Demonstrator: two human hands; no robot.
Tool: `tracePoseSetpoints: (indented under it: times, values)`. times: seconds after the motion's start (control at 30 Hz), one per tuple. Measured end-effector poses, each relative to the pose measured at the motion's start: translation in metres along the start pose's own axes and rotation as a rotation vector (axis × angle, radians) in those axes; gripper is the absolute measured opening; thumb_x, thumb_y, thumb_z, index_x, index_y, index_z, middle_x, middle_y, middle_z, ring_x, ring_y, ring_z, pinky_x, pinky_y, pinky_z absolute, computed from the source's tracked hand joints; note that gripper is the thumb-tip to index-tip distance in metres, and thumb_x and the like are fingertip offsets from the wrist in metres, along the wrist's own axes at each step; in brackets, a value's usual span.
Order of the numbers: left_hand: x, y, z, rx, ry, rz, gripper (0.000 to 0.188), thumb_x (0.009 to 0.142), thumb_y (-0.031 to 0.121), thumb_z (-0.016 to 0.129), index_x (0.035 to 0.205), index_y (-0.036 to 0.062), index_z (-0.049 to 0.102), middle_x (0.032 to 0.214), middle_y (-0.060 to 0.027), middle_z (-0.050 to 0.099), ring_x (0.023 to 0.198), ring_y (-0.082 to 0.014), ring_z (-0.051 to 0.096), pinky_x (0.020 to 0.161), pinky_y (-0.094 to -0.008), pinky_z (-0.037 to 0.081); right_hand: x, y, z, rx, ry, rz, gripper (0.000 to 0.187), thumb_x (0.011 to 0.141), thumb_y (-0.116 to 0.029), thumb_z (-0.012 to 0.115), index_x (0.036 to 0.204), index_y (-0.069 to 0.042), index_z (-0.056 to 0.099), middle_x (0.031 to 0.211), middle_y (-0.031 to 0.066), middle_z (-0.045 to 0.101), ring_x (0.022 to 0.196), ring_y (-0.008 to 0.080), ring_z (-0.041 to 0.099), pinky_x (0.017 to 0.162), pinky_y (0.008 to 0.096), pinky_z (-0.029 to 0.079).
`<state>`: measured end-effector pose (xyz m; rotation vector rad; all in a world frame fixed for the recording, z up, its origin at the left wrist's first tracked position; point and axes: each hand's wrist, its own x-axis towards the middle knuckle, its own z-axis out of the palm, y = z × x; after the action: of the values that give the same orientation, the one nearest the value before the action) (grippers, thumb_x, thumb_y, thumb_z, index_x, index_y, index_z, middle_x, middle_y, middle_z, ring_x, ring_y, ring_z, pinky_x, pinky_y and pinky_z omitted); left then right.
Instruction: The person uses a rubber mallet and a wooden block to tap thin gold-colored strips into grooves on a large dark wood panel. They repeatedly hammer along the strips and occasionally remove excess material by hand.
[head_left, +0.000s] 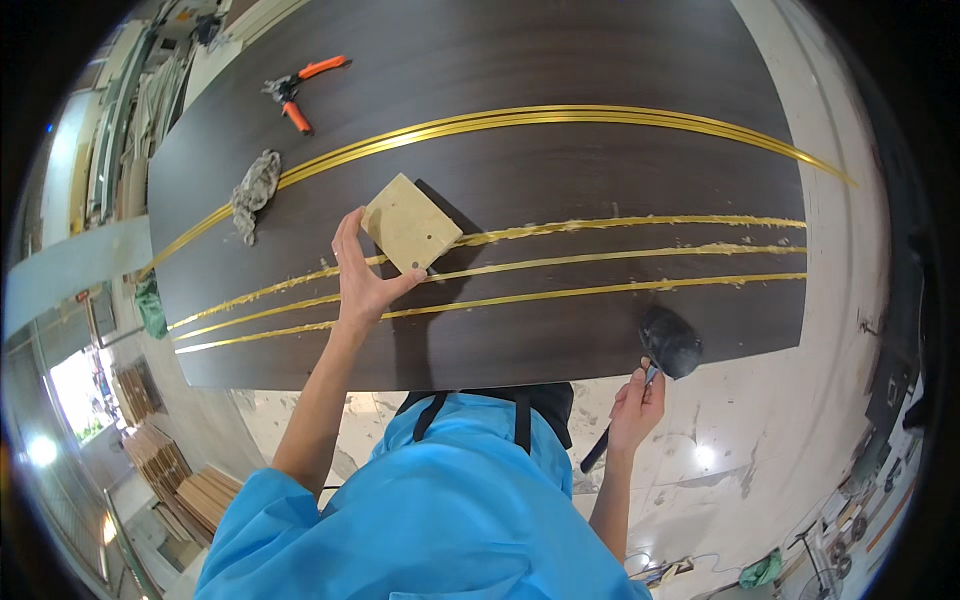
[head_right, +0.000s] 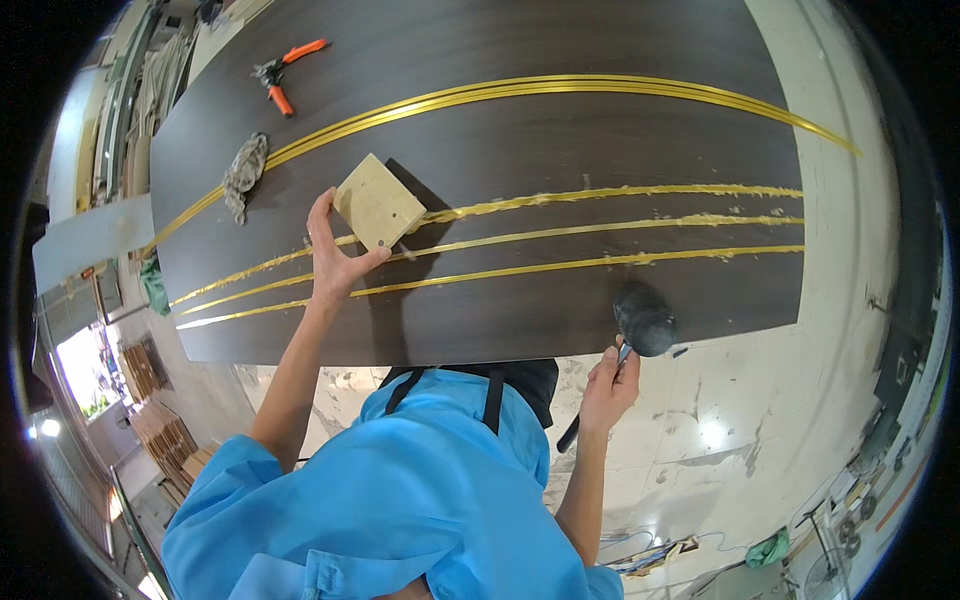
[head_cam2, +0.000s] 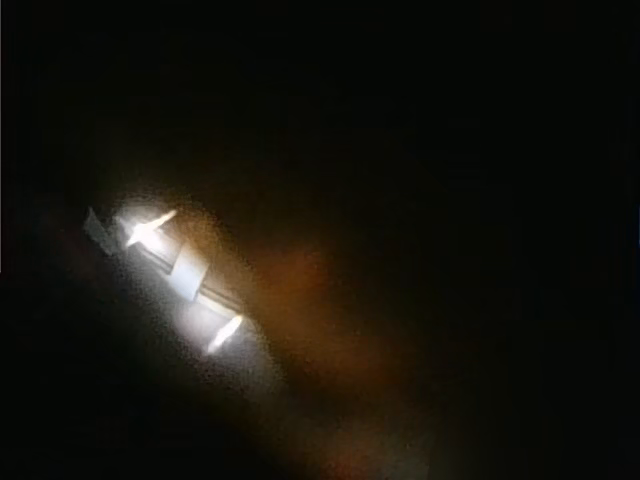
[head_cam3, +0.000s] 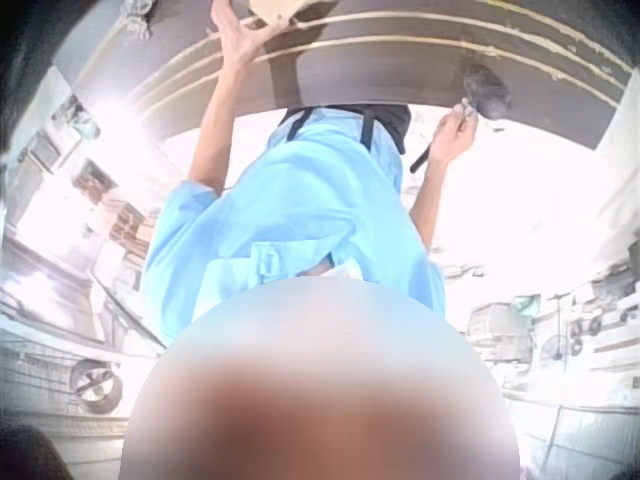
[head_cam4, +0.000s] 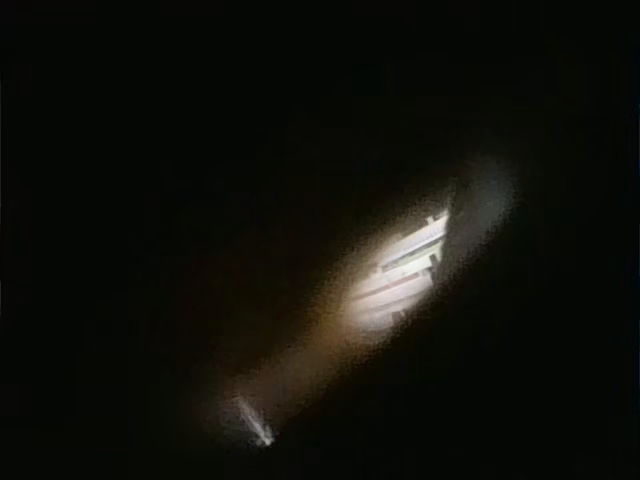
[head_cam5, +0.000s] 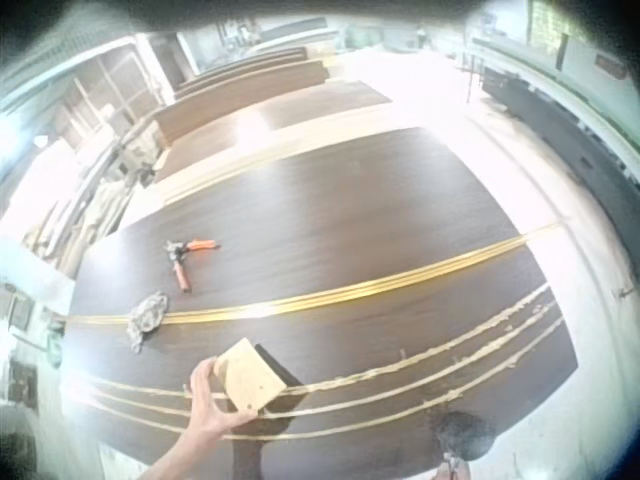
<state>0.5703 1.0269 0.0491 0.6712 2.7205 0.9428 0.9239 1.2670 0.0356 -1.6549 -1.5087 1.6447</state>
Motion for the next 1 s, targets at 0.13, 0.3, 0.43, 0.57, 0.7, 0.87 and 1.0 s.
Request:
tracePoseSetpoints:
  times: [0.13,0.3,0.43,0.57,0.7,0.87,1.0]
  values:
    - [-0.001,-0.046,-0.010,0.079,0.088,0.071,0.127,0.063,0.045,0.098,0.162,0.0012,0.031,0.160,-0.0219,0.038,0.151,-0.0413,0.034,0.127,-0.0530,0.029,-0.012,0.007,0.019,-0.363,-0.052,-0.167,0.025,0.108,-0.015,0.064,0.125,0.002,0.069,0.070,0.0045,0.058,0.062,0.0080,0.048,0.057,0.0273,0.041]
    - [0.051,-0.077,-0.003,0.193,0.083,0.164,0.122,0.068,0.042,0.098,0.163,0.0071,0.031,0.167,-0.0234,0.031,0.155,-0.0449,0.028,0.125,-0.0563,0.032,0.017,-0.024,0.045,-0.655,-0.088,-0.432,0.029,0.106,-0.015,0.067,0.130,0.002,0.068,0.085,0.0145,0.067,0.069,0.0204,0.060,0.068,0.0324,0.051]
    - [0.045,-0.073,0.009,0.168,0.188,0.161,0.091,0.081,0.023,0.090,0.158,0.0075,0.043,0.169,-0.0226,0.034,0.154,-0.0441,0.033,0.124,-0.0536,0.035,0.084,-0.065,0.085,-0.818,-0.139,-0.745,0.033,0.105,-0.017,0.070,0.133,0.000,0.068,0.106,0.0209,0.076,0.087,0.0375,0.073,0.081,0.0370,0.058]
    - [-0.026,-0.044,0.017,0.052,0.025,0.228,0.055,0.086,0.010,0.083,0.138,0.0056,0.066,0.148,-0.0202,0.059,0.141,-0.0409,0.053,0.119,-0.0511,0.042,0.154,-0.099,0.129,-0.810,-0.263,-1.097,0.034,0.104,-0.021,0.072,0.132,-0.003,0.070,0.103,0.0192,0.075,0.090,0.0392,0.073,0.080,0.0410,0.059]
    - [-0.087,-0.014,0.027,0.192,-0.187,0.114,0.068,0.090,0.027,0.080,0.150,0.0045,0.059,0.157,-0.0156,0.054,0.145,-0.0390,0.047,0.123,-0.0550,0.036,0.201,-0.130,0.164,-0.946,-0.478,-1.247,0.033,0.097,-0.011,0.076,0.129,-0.007,0.072,0.089,0.0147,0.064,0.076,0.0315,0.067,0.069,0.0430,0.055]
    - [-0.105,0.006,0.053,0.258,-0.185,-0.092,0.075,0.094,0.036,0.076,0.156,0.0015,0.052,0.164,-0.0182,0.045,0.153,-0.0403,0.037,0.127,-0.0572,0.028,0.244,-0.146,0.182,-1.008,-0.587,-1.343,0.043,0.086,0.003,0.077,0.127,-0.006,0.075,0.097,0.0116,0.069,0.088,0.0288,0.068,0.079,0.0401,0.056]
    - [-0.108,0.010,0.073,0.279,-0.126,-0.169,0.075,0.095,0.038,0.076,0.158,0.0042,0.050,0.164,-0.0159,0.044,0.154,-0.0394,0.034,0.129,-0.0586,0.025,0.271,-0.139,0.186,-0.914,-0.582,-1.516,0.047,0.086,0.006,0.075,0.132,-0.007,0.076,0.113,0.0099,0.073,0.108,0.0292,0.069,0.096,0.0415,0.055]
